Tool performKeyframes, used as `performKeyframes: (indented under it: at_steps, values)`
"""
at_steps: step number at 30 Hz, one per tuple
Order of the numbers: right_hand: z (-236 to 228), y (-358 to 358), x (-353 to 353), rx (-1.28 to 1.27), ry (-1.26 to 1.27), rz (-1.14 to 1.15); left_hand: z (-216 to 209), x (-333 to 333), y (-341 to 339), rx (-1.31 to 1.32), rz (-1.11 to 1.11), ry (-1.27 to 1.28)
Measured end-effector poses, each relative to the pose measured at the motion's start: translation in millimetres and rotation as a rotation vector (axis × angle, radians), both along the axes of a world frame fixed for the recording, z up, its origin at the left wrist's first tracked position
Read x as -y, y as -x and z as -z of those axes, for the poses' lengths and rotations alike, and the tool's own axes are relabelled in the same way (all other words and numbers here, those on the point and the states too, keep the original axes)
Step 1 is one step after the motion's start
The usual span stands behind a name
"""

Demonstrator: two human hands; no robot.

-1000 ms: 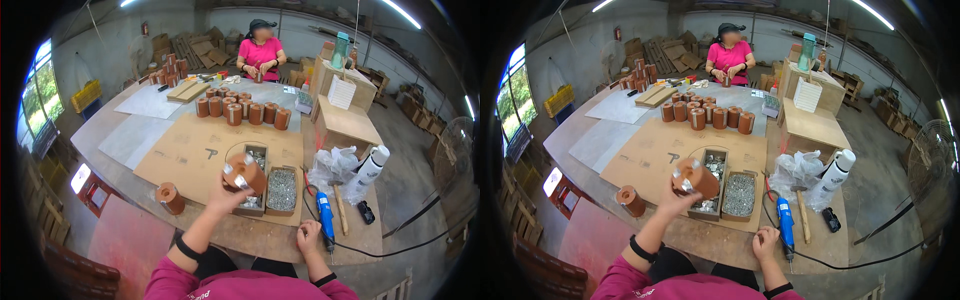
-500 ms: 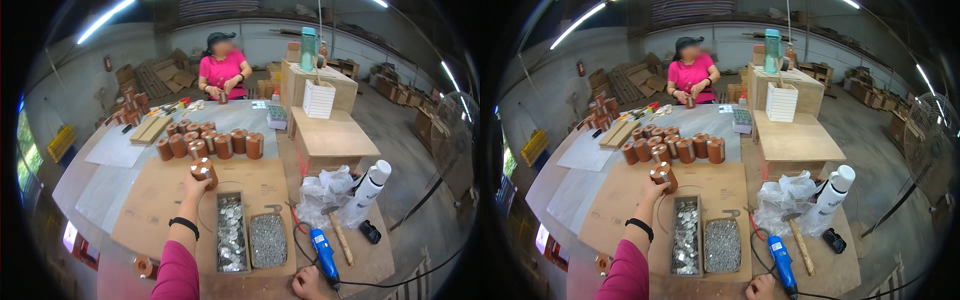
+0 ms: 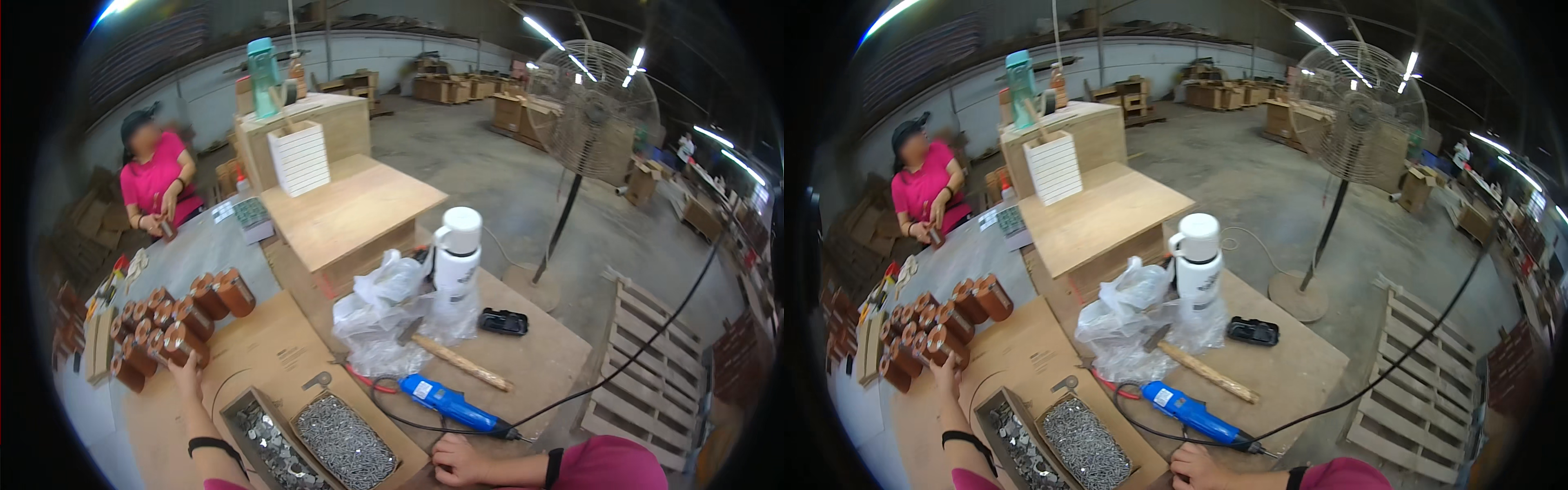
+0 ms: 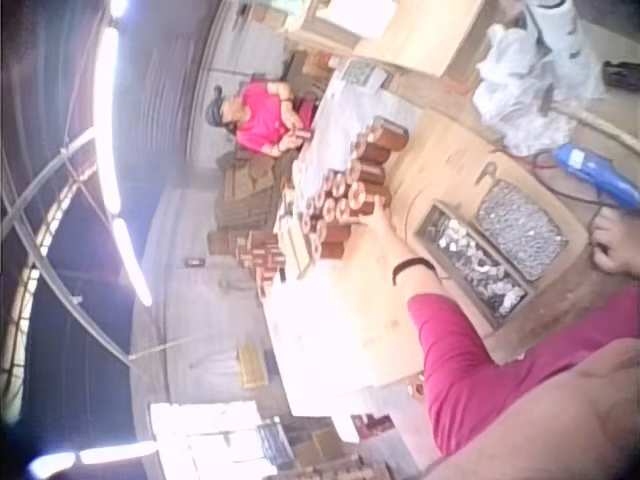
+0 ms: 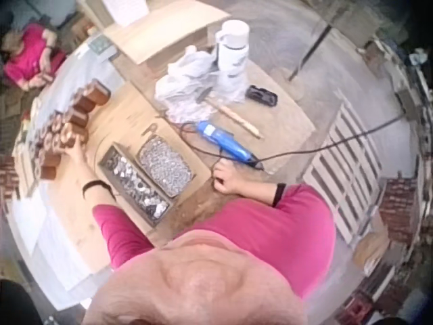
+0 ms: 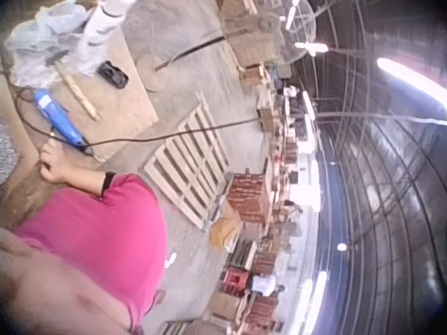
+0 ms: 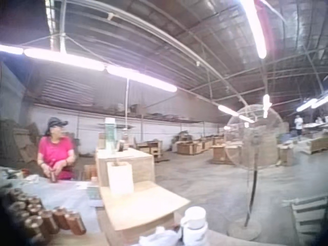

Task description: Assembling small metal components onto wooden cylinders using an electric screwdriver.

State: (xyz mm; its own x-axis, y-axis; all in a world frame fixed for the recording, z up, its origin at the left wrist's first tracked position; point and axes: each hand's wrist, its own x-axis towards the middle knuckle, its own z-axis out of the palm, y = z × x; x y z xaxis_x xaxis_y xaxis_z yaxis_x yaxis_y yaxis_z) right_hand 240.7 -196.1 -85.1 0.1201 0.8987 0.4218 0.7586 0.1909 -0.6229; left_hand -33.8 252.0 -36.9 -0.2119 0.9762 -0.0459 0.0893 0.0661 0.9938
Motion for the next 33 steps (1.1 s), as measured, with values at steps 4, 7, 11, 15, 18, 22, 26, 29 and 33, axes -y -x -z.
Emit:
performKeyframes:
  at_steps: [4, 7, 11, 15, 18, 22, 26, 29, 33]
  values:
    - [-4.6, -2.8, -1.4, -0.016, -0.045, -0.033, -4.8, 13.4, 4.8, 0.057, 0.173, -0.105]
    - [5.7, -5.3, 2.4, -0.019, -0.064, -0.045, -25.4, 41.3, 11.2, -0.130, 0.250, -0.367]
    - [10.9, -5.6, 4.2, -0.053, -0.118, -0.057, -120.0, 166.8, 7.5, -0.115, 0.368, -0.554]
    - [12.0, -4.0, 3.8, -0.109, -0.216, -0.133, -149.6, 255.8, 55.4, -0.508, 0.252, -0.751]
    - [22.8, -6.3, 1.4, -0.125, -0.212, -0.111, -180.7, 333.4, 37.8, -0.822, 0.012, -0.576]
    - [23.5, -6.9, 0.7, -0.145, -0.284, -0.145, -144.4, 379.1, 98.4, -1.163, -0.173, -0.175]
    - [24.1, 0.7, -1.2, -0.139, -0.317, -0.157, -69.2, 416.7, 138.9, -1.433, -0.229, 0.258]
    - [16.6, 4.7, 5.3, -0.036, -0.307, -0.006, -39.0, 420.8, 133.7, -1.400, -0.210, 0.209]
    - [4.1, 16.3, 26.7, 0.027, -0.135, 0.245, -19.0, 415.7, 143.6, -1.395, -0.311, 0.044]
